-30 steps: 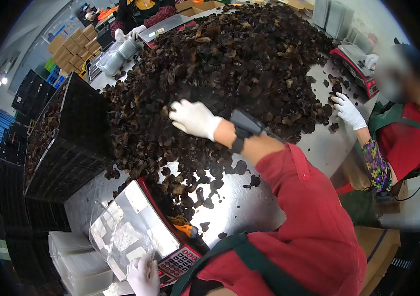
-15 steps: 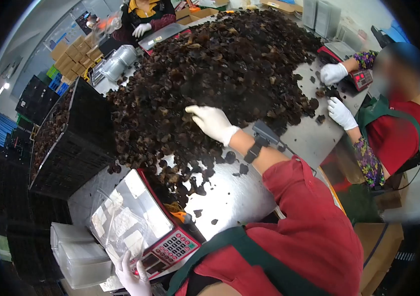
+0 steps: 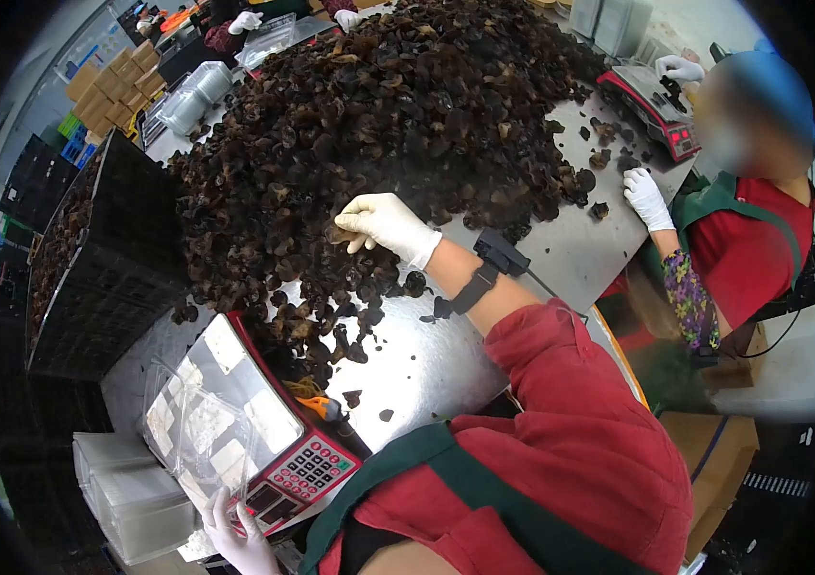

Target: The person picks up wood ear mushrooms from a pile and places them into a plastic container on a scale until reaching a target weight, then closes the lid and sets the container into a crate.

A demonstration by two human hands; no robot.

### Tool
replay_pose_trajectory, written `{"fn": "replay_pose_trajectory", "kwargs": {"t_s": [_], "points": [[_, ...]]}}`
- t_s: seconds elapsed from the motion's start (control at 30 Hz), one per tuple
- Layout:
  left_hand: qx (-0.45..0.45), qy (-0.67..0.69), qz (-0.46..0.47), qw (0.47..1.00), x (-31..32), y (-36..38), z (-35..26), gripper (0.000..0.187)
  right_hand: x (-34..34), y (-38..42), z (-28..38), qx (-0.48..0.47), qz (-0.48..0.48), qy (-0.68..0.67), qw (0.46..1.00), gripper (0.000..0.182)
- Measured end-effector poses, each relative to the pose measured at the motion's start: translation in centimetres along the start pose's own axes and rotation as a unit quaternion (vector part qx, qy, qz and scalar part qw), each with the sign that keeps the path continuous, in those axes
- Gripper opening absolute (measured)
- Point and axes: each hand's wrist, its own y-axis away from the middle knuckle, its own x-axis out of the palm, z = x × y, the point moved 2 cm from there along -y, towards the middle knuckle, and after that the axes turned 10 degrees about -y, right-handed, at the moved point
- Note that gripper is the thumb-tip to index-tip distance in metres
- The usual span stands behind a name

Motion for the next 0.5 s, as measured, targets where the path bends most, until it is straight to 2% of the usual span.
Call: {"fn": "replay_pose_trajectory", "kwargs": {"t_s": [0.1, 0.17, 0.23, 0.3, 0.37, 0.4, 0.43, 0.47, 0.5], "points": [[0.018, -0.006, 0.02, 1.0, 0.1, -0.6, 0.0, 0.027, -0.7, 2.3, 0.6, -0.045, 0.029, 0.051, 0.997, 0.015], [0.022, -0.006, 0.017, 1.0, 0.2, -0.9, -0.1, 0.025, -2.6, 5.3, 1.4, -0.027, 0.04, 0.057, 0.997, 0.012], [0.015, 0.042, 0.011, 0.999, 1.2, -0.6, 0.7, 0.024, -5.5, 9.1, 2.0, -0.009, 0.003, 0.079, 0.997, 0.013], [0.006, 0.09, 0.006, 0.996, 1.8, -0.7, 1.0, 0.023, -8.6, 13.7, 3.5, 0.099, -0.001, 0.181, 0.978, 0.014], [0.037, 0.062, 0.002, 0.997, 1.7, -1.2, 0.6, 0.023, -11.3, 18.6, 4.1, 0.146, -0.003, 0.227, 0.963, 0.018], [0.084, 0.025, -0.004, 0.996, 1.3, -1.7, 0.2, 0.024, -11.6, 20.9, 4.7, 0.185, 0.019, 0.219, 0.958, 0.021], [0.085, 0.027, -0.001, 0.996, 1.5, -1.7, 0.2, 0.024, -12.0, 22.9, 5.1, 0.224, 0.042, 0.209, 0.951, 0.025], [0.079, 0.033, 0.003, 0.996, 1.7, -1.7, 0.3, 0.023, -12.8, 23.9, 5.0, 0.189, 0.078, 0.327, 0.923, 0.032], [0.072, 0.037, 0.006, 0.997, 1.8, -1.7, 0.4, 0.023, -13.1, 24.0, 4.7, 0.19, 0.079, 0.326, 0.923, 0.032]]}}
